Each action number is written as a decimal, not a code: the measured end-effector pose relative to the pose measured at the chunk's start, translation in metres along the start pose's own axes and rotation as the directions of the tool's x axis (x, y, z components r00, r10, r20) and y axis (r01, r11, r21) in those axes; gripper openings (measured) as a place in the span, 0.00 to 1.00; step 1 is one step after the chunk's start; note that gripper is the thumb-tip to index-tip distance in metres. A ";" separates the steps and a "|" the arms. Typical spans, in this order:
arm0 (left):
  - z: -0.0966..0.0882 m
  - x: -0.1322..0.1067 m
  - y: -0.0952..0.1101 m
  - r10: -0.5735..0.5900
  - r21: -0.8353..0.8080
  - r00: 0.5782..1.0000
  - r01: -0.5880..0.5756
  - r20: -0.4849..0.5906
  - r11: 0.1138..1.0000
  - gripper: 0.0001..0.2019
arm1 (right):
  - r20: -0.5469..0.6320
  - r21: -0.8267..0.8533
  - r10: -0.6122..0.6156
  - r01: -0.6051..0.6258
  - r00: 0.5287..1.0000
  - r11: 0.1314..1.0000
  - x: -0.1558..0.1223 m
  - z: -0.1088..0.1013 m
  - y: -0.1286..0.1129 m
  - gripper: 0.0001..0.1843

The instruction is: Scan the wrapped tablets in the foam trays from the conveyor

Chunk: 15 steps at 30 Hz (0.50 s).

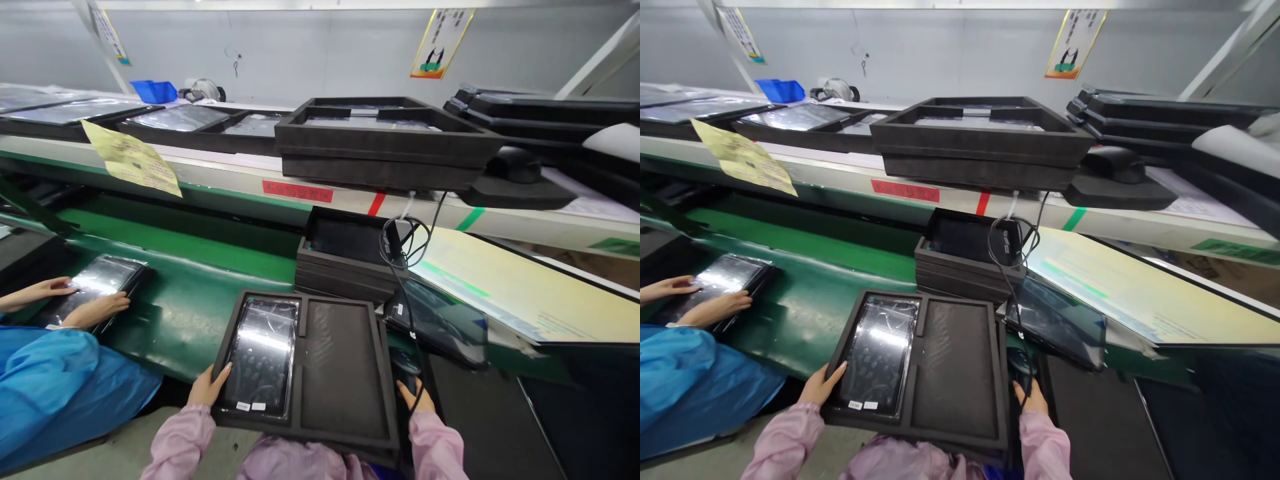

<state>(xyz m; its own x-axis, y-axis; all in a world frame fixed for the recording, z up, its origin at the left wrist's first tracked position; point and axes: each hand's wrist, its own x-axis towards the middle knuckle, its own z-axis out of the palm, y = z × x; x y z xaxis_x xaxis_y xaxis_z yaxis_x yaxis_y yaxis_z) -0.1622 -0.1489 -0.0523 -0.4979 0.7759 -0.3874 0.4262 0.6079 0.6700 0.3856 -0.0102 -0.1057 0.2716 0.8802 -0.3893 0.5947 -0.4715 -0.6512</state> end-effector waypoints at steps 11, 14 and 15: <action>-0.002 -0.017 0.007 0.026 0.007 0.994 -0.025 -0.106 1.000 0.27 | -0.182 0.020 -0.063 0.068 0.981 0.998 -0.024 -0.008 -0.007 0.34; -0.005 -0.027 0.011 0.048 -0.052 0.983 -0.058 -0.180 0.997 0.27 | -0.382 0.102 -0.134 0.186 0.914 0.977 -0.058 -0.009 -0.022 0.34; -0.005 -0.030 0.011 0.062 -0.080 0.977 -0.080 -0.202 0.994 0.27 | -0.503 0.123 -0.150 0.242 0.851 0.962 -0.073 -0.010 -0.030 0.31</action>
<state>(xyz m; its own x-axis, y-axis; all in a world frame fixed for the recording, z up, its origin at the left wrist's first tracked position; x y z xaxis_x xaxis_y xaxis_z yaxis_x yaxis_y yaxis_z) -0.1468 -0.1663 -0.0301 -0.6127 0.7622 -0.2089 0.4030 0.5287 0.7471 0.3553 -0.0602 -0.0517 0.5227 0.8473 0.0942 0.5453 -0.2474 -0.8009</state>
